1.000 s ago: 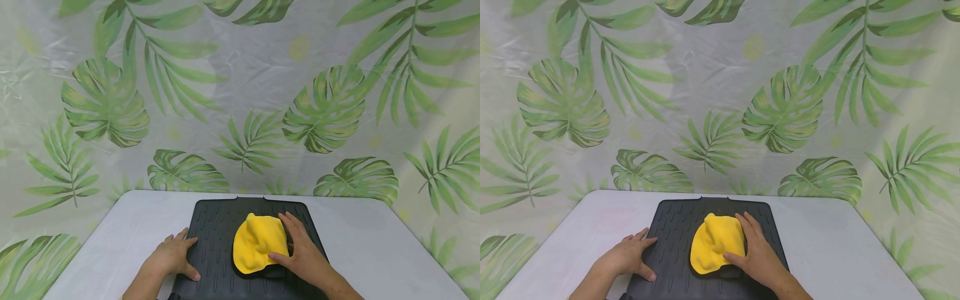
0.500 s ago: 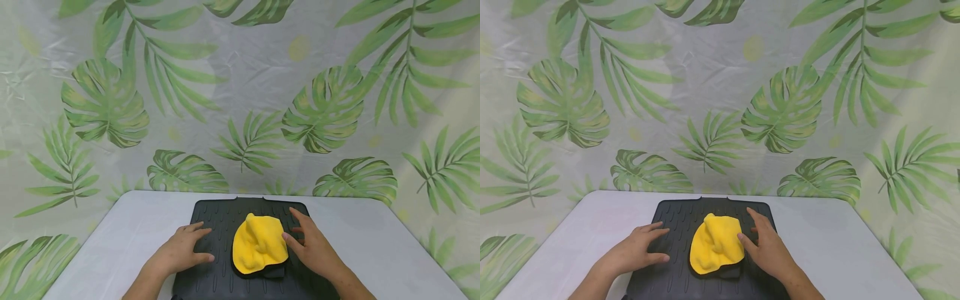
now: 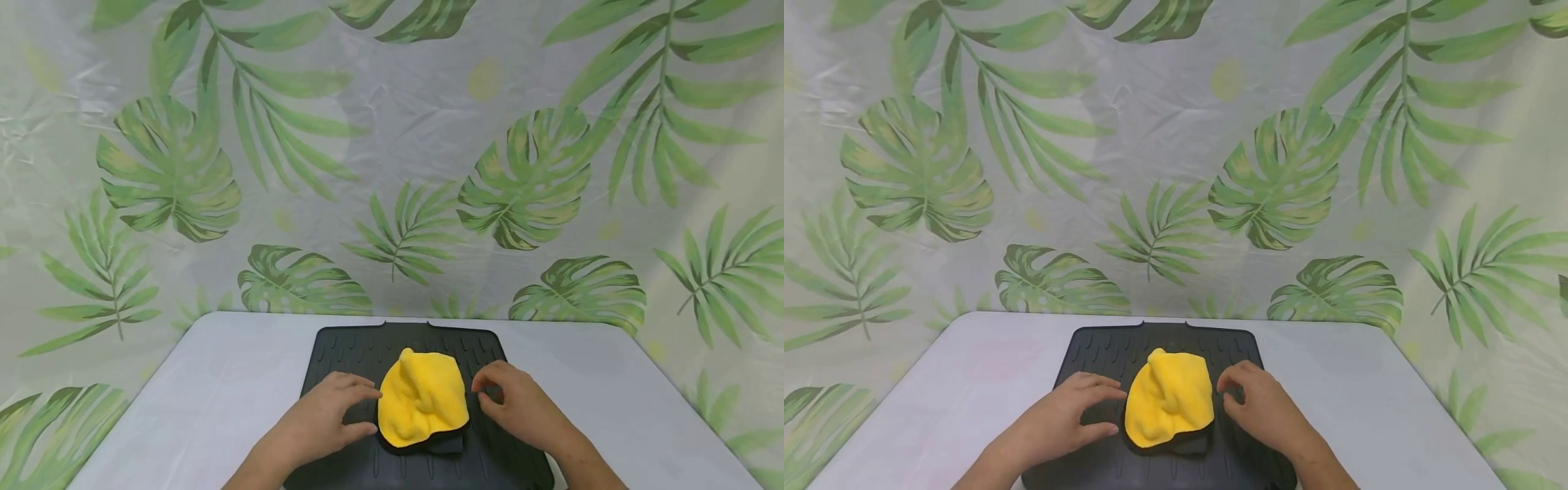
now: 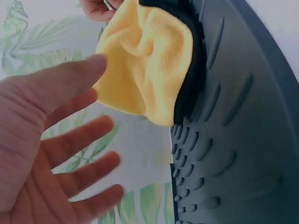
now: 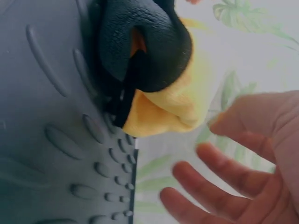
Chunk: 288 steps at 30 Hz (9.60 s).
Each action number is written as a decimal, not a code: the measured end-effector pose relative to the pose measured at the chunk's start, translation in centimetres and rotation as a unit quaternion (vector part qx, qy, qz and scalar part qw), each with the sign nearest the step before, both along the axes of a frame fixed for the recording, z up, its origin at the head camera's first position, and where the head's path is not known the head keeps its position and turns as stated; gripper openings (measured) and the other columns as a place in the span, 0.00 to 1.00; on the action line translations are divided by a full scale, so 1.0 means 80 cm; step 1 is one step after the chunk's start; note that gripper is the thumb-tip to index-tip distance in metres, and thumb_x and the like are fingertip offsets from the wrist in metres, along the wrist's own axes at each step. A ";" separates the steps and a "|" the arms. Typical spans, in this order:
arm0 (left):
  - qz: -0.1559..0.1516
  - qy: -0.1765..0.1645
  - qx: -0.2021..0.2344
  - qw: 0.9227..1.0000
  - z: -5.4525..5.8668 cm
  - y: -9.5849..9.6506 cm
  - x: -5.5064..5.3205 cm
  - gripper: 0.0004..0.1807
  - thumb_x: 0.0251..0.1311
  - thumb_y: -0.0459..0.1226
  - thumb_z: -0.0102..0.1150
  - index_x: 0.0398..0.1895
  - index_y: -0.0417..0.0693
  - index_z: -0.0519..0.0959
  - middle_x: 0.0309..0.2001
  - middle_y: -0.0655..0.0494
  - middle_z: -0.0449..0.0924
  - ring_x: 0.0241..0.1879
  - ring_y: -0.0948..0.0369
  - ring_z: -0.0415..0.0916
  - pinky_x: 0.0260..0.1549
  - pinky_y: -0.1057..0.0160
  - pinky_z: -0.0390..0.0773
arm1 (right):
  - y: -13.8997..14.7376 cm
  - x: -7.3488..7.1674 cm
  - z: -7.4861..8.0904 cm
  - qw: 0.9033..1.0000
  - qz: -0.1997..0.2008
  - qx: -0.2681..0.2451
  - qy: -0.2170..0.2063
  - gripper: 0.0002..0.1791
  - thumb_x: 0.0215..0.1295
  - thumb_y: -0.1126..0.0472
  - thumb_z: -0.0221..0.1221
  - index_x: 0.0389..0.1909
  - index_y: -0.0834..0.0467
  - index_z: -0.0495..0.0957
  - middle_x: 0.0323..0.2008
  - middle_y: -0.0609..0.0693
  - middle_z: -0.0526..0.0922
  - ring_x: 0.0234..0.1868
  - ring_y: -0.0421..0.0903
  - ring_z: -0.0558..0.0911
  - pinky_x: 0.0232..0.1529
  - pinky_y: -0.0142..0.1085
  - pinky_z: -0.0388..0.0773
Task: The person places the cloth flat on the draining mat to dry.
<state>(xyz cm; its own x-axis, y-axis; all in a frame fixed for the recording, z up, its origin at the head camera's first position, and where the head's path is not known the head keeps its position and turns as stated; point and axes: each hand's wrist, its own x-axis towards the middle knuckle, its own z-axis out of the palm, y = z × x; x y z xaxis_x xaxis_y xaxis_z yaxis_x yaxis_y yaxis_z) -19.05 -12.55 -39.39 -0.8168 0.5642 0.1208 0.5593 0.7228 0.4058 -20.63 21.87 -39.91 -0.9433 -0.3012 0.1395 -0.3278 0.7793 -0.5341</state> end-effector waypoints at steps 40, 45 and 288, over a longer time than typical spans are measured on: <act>-0.040 -0.021 -0.081 0.996 -0.041 0.049 0.009 0.20 0.61 0.55 0.69 0.52 0.61 0.84 0.47 0.73 0.85 0.43 0.74 0.81 0.49 0.63 0.84 | -0.033 0.020 -0.015 0.982 0.188 0.004 -0.014 0.08 0.68 0.52 0.67 0.43 0.37 0.79 0.45 0.33 0.75 0.45 0.36 0.79 0.49 0.37 0.83; -0.025 0.008 -0.044 0.999 -0.047 0.056 0.011 0.19 0.59 0.61 0.67 0.40 0.60 0.83 0.32 0.74 0.83 0.30 0.77 0.74 0.36 0.70 0.80 | -0.044 0.026 -0.022 0.976 0.216 -0.008 0.002 0.06 0.71 0.47 0.63 0.45 0.37 0.78 0.45 0.33 0.76 0.44 0.34 0.78 0.48 0.34 0.83; 0.226 -0.158 0.297 0.914 -0.032 -0.014 -0.031 0.20 0.75 0.40 0.55 0.68 0.52 0.76 0.42 0.51 0.79 0.37 0.58 0.76 0.32 0.61 0.74 | -0.016 -0.012 -0.029 0.982 -0.146 -0.099 -0.066 0.18 0.71 0.65 0.59 0.59 0.49 0.80 0.19 0.47 0.75 0.16 0.41 0.66 0.20 0.33 0.69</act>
<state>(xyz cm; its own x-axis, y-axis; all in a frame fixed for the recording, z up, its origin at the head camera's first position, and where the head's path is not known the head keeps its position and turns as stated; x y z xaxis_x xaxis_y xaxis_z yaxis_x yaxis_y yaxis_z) -21.51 -13.70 -41.98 -0.9973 0.0717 0.0138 0.0447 0.4502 0.8918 -21.58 20.61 -42.21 -0.9992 0.0065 0.0394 -0.0233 0.7065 -0.7073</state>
